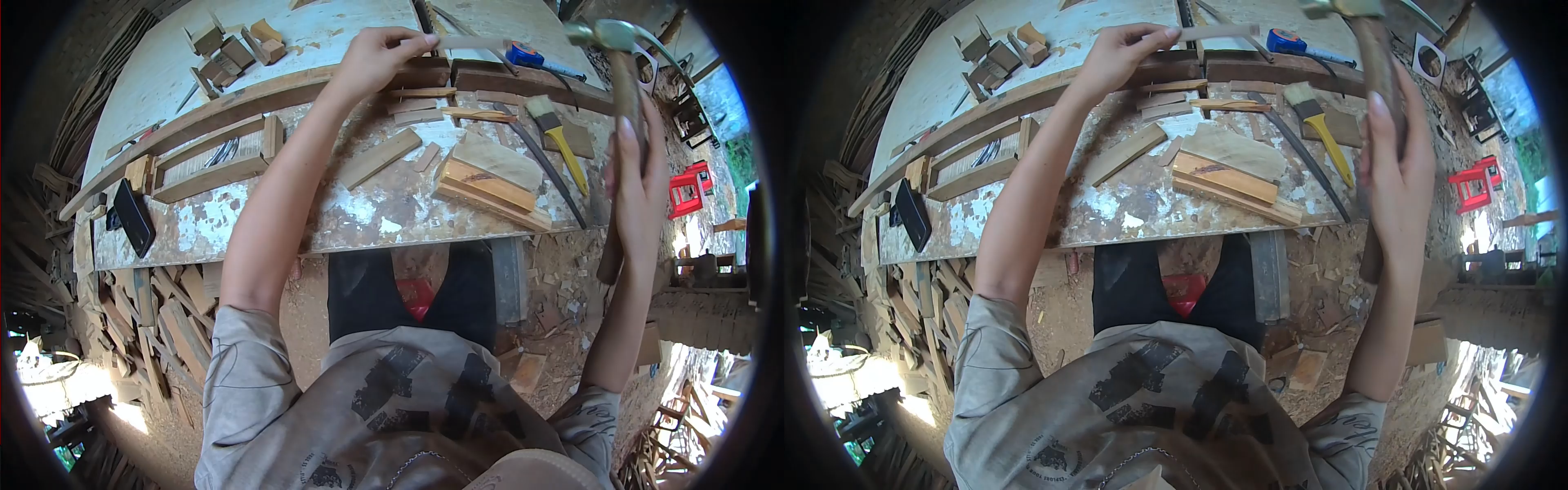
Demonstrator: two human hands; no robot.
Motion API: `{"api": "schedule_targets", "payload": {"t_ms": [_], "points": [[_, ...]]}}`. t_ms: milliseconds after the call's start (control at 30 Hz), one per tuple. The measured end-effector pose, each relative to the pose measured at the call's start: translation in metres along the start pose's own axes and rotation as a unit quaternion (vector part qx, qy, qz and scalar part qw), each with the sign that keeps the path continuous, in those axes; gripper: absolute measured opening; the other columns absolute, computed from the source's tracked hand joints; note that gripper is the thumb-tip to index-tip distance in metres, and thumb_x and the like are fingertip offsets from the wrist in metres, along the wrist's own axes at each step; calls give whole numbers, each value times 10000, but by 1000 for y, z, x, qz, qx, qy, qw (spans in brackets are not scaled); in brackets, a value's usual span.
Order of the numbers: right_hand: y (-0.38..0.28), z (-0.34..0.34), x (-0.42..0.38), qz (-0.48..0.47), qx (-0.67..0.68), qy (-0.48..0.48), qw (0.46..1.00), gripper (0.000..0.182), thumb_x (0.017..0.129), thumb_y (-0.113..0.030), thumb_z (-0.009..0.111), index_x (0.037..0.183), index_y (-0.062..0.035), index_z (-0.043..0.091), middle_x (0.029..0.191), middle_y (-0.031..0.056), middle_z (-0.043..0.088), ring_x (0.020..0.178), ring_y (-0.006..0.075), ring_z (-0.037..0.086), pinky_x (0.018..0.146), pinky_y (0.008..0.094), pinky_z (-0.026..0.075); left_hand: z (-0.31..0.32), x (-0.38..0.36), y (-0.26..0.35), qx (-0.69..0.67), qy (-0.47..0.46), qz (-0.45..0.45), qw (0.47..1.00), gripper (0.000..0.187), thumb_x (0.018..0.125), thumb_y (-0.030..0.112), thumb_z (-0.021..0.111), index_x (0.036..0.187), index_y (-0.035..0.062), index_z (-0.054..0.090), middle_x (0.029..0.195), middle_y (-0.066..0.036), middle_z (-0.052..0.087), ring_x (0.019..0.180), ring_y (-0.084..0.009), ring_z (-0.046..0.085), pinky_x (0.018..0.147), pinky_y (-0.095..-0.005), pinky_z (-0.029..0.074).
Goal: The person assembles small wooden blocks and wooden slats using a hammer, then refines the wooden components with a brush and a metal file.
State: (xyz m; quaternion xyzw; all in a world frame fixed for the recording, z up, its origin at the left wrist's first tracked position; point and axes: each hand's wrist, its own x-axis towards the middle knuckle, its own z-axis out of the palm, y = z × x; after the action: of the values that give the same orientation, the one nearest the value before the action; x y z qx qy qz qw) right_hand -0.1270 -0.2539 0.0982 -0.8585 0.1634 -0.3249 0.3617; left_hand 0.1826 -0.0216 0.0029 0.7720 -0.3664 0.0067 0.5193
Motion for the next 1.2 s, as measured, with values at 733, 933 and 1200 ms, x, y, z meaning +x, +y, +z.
{"api": "schedule_targets", "payload": {"t_ms": [733, 933, 1200], "points": [[15, -45, -95, 101, 149, 57, 982, 590, 1148, -329, 601, 1658, -78, 440, 930, 43, 653, 615, 49, 538, 512, 204, 409, 13, -109, 133, -80, -72, 63, 992, 329, 1042, 298, 784, 1254, 50, 826, 1194, -78, 816, 1129, -152, 726, 1038, -336, 552], [15, -44, -104, 116, 149, 57, 980, 591, 1148, -325, 601, 1659, -73, 441, 935, 47, 654, 613, 55, 539, 513, 202, 408, 22, -125, 121, -7, -27, 181, 983, 300, 994, 261, 810, 1207, 52, 841, 1202, -119, 814, 1141, -246, 742, 1038, -379, 556], [15, -41, -109, 114, 152, 56, 980, 590, 1148, -321, 603, 1657, -70, 444, 938, 47, 659, 612, 56, 537, 514, 205, 410, 28, -139, 118, 64, -12, 246, 967, 300, 950, 228, 840, 1193, 52, 835, 1189, -129, 808, 1125, -289, 748, 994, -401, 573]]}}
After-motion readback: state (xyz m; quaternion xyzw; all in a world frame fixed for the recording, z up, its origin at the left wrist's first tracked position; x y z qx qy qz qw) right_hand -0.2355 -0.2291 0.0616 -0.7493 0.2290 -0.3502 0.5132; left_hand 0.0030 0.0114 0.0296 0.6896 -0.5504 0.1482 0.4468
